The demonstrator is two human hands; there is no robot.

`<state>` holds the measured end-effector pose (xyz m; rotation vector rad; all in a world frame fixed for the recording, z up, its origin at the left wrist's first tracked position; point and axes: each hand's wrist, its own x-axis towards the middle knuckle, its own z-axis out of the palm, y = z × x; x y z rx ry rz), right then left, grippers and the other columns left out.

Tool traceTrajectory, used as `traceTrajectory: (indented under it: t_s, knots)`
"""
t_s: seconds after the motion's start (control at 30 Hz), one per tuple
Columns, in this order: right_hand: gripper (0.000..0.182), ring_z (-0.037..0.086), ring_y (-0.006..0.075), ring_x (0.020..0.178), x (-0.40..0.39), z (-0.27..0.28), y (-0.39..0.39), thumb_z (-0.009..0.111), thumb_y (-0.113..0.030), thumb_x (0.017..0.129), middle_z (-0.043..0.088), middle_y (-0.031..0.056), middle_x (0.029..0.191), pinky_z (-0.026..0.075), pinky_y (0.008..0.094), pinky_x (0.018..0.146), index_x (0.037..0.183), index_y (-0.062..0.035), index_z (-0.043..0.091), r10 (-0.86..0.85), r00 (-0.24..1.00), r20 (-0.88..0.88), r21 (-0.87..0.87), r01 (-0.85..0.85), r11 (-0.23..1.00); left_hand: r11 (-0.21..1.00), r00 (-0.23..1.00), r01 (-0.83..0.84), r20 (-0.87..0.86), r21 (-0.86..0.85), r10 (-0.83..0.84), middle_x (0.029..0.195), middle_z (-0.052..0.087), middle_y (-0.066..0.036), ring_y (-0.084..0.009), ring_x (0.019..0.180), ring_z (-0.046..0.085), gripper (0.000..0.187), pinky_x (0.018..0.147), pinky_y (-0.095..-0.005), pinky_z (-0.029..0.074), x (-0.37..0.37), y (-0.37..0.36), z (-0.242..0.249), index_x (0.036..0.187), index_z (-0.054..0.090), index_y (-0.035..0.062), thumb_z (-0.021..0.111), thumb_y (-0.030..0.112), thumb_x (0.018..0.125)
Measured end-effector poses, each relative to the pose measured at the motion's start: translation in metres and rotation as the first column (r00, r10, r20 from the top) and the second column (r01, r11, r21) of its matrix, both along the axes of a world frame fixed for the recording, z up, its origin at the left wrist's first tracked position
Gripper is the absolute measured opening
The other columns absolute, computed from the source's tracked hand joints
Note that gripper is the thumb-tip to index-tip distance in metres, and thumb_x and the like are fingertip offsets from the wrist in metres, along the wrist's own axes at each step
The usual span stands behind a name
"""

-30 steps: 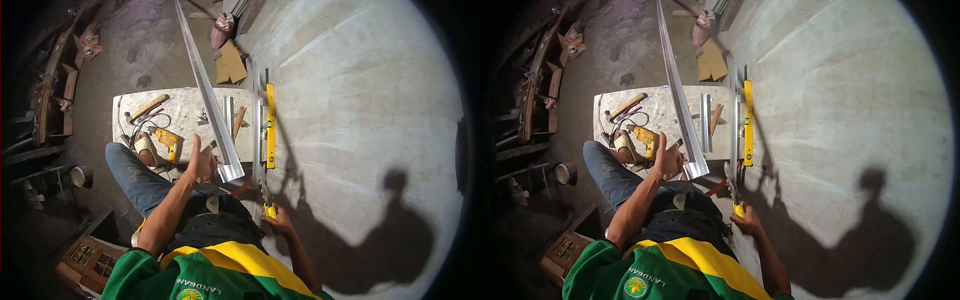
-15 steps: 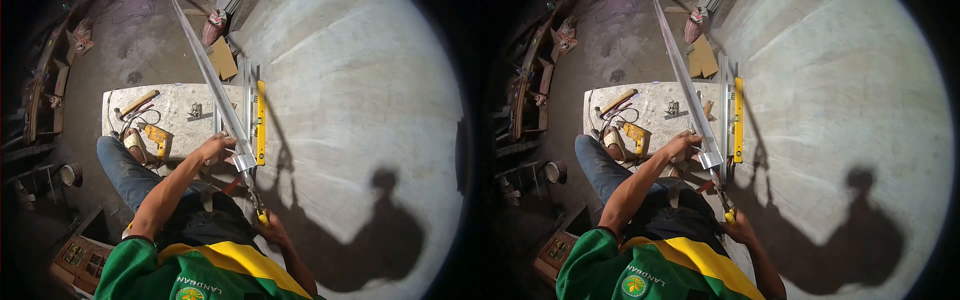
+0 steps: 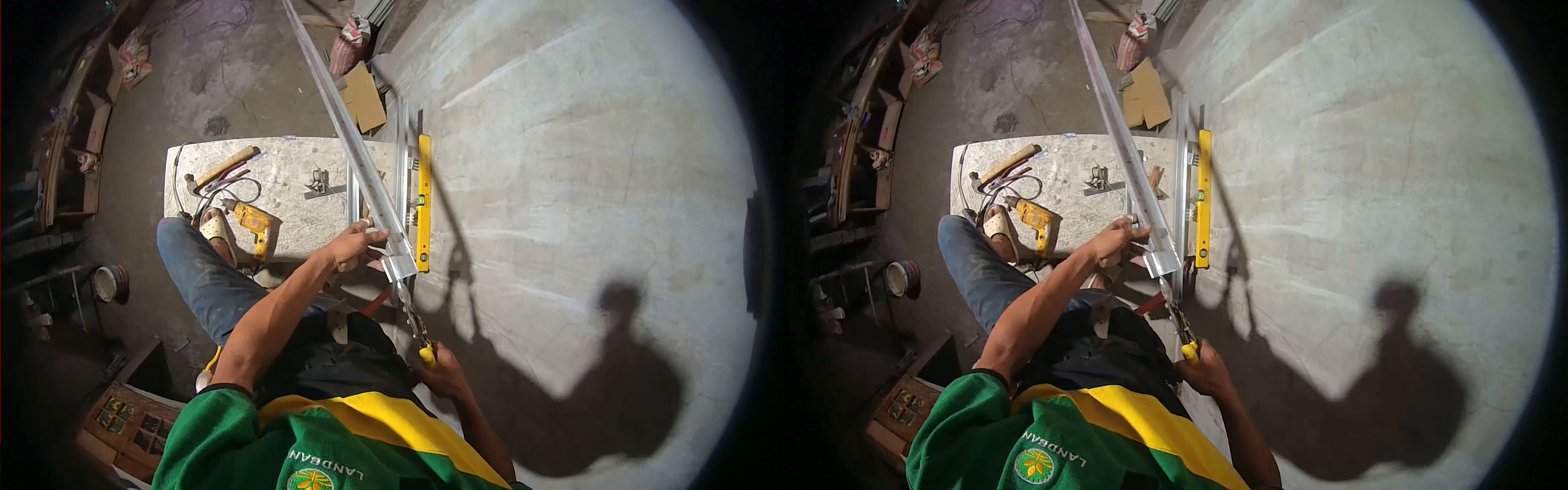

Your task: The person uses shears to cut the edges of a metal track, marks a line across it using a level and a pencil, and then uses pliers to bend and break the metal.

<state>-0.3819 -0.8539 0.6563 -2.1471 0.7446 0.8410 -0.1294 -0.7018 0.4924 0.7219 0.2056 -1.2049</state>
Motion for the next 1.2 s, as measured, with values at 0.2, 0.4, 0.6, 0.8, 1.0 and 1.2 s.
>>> traceTrajectory:
  t_s: [0.2,0.4,0.6,0.8,1.0,1.2]
  knots:
    - [0.055,0.060,0.0370,0.101,0.019,0.004,0.004,0.064,-0.027,0.072,0.062,0.0232,0.103,0.046,0.0424,0.089,0.117,0.0043,0.051,-0.055,0.989,-0.134,0.013,0.058,0.998,1.000,1.000,-0.005,-0.008,-0.008,0.005,0.103,0.061,-0.012,-0.0252,0.080,0.067,0.042,0.063,-0.0385,0.061,0.000,-0.002,-0.002,0.122,0.046,0.0021,0.066,0.021,0.091]
    - [0.058,0.059,0.0371,0.105,0.019,0.000,0.004,0.064,-0.028,0.072,0.062,0.0239,0.106,0.045,0.0421,0.091,0.119,0.0049,0.051,-0.050,0.992,-0.112,-0.006,0.050,0.999,1.000,1.000,0.005,-0.027,-0.010,-0.005,0.104,0.060,-0.014,-0.0259,0.084,0.067,0.051,0.064,-0.0392,0.062,0.001,-0.001,0.000,0.130,0.039,0.0004,0.066,0.020,0.091]
    - [0.060,0.058,0.0369,0.107,0.020,-0.004,0.007,0.064,-0.028,0.073,0.061,0.0246,0.110,0.045,0.0425,0.092,0.121,0.0047,0.051,-0.025,0.992,-0.127,-0.020,0.023,1.000,1.000,1.000,0.005,-0.028,0.014,-0.005,0.109,0.059,-0.016,-0.0264,0.084,0.066,0.056,0.064,-0.0380,0.061,0.001,-0.002,0.003,0.134,0.035,0.0002,0.065,0.021,0.091]
    - [0.059,0.058,0.0377,0.107,0.018,-0.005,0.009,0.065,-0.028,0.074,0.061,0.0255,0.109,0.045,0.0440,0.092,0.121,0.0044,0.050,-0.068,0.993,-0.092,0.013,0.069,0.998,1.000,0.999,0.006,-0.031,-0.009,-0.007,0.111,0.059,-0.016,-0.0269,0.087,0.066,0.059,0.064,-0.0371,0.061,0.000,-0.003,0.005,0.135,0.034,0.0002,0.066,0.022,0.091]
    - [0.060,0.058,0.0387,0.107,0.015,-0.008,0.008,0.065,-0.030,0.075,0.060,0.0269,0.110,0.044,0.0448,0.091,0.121,0.0048,0.049,-0.044,0.997,-0.069,-0.009,0.043,0.999,1.000,0.999,0.027,-0.026,-0.008,-0.027,0.112,0.059,-0.017,-0.0273,0.088,0.067,0.062,0.063,-0.0377,0.062,0.000,-0.004,0.006,0.138,0.030,0.0006,0.065,0.024,0.091]
    - [0.062,0.054,0.0389,0.114,0.013,-0.010,0.005,0.064,-0.031,0.076,0.057,0.0273,0.116,0.042,0.0438,0.097,0.123,0.0043,0.047,-0.038,0.993,-0.114,-0.043,0.033,0.999,0.997,0.996,0.080,-0.028,0.003,-0.080,0.114,0.059,-0.017,-0.0275,0.087,0.067,0.073,0.061,-0.0380,0.062,0.000,-0.007,-0.003,0.145,0.017,0.0034,0.063,0.025,0.093]
